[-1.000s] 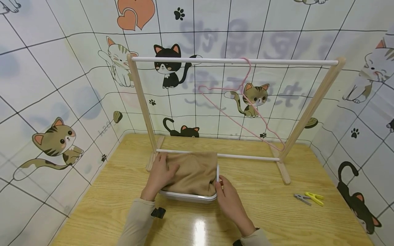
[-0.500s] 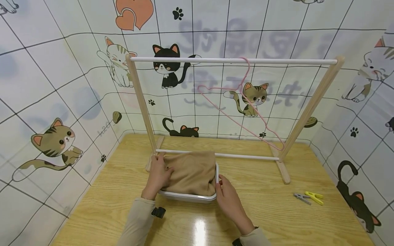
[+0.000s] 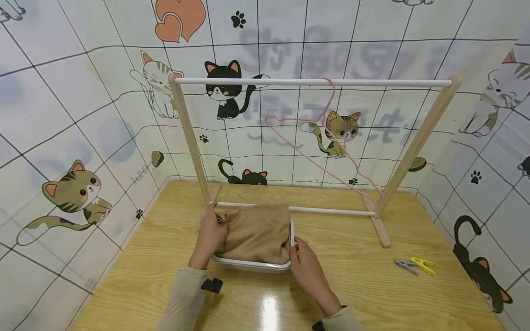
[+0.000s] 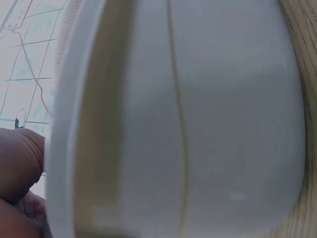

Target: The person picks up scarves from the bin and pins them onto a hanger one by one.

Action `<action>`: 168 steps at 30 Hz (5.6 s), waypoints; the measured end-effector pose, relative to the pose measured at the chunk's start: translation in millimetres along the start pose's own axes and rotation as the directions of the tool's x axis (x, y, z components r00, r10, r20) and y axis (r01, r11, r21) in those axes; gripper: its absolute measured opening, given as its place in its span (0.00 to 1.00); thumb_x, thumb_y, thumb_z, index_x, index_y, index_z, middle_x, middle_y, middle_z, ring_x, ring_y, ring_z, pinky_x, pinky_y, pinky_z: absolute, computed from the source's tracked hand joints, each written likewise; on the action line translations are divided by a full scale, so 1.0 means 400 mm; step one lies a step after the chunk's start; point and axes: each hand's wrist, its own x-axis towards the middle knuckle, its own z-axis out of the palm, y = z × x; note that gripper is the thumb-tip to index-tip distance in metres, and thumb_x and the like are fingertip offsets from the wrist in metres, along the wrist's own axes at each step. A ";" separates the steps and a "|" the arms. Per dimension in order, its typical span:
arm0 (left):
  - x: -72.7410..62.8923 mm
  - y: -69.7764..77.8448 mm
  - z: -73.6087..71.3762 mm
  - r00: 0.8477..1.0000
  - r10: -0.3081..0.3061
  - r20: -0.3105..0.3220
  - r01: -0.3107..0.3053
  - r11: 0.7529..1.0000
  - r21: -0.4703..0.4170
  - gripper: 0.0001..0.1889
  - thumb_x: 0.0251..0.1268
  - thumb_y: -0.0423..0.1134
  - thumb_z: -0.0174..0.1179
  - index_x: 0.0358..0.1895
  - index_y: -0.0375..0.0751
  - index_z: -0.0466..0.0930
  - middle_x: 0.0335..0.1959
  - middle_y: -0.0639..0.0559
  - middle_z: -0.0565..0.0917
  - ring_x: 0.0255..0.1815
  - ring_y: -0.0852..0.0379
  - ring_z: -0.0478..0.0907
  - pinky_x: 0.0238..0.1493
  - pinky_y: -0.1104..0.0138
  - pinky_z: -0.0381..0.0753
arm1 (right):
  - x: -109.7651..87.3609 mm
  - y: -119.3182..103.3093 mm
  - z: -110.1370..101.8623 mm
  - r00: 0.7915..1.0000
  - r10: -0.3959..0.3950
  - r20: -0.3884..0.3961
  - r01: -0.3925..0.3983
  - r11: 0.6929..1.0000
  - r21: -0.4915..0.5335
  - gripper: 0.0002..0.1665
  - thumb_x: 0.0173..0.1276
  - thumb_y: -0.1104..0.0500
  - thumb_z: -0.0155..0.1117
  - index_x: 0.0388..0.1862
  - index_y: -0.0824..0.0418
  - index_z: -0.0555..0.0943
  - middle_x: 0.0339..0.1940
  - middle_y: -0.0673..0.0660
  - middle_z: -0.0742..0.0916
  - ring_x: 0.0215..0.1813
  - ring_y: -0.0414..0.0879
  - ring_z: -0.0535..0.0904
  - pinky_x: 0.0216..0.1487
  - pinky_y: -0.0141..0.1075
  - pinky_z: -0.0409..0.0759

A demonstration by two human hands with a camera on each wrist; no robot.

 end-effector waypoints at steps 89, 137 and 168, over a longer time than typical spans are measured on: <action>0.044 0.192 -0.055 0.971 0.224 -0.085 -0.239 0.917 -0.319 0.14 0.80 0.45 0.55 0.56 0.41 0.78 0.47 0.43 0.80 0.44 0.53 0.75 0.47 0.69 0.75 | -0.014 0.033 -0.012 0.997 -0.081 -0.003 0.081 0.994 0.068 0.17 0.84 0.58 0.50 0.58 0.69 0.79 0.46 0.59 0.85 0.47 0.49 0.81 0.45 0.44 0.82; 0.046 0.276 -0.093 0.964 0.253 -0.084 -0.264 0.870 -0.416 0.16 0.80 0.45 0.54 0.57 0.36 0.78 0.43 0.47 0.77 0.40 0.55 0.74 0.43 0.69 0.76 | 0.133 -0.006 -0.551 0.997 0.070 -0.020 -0.064 0.974 0.219 0.51 0.79 0.28 0.36 0.74 0.72 0.65 0.65 0.74 0.78 0.50 0.46 0.86 0.46 0.37 0.88; 0.039 0.267 -0.086 0.969 0.233 -0.083 -0.246 0.873 -0.420 0.16 0.80 0.45 0.55 0.57 0.37 0.77 0.46 0.48 0.78 0.44 0.54 0.76 0.47 0.69 0.77 | 0.207 -0.029 -0.523 0.997 0.070 0.022 -0.073 0.968 0.239 0.48 0.77 0.26 0.36 0.60 0.66 0.81 0.32 0.47 0.83 0.23 0.38 0.64 0.24 0.32 0.65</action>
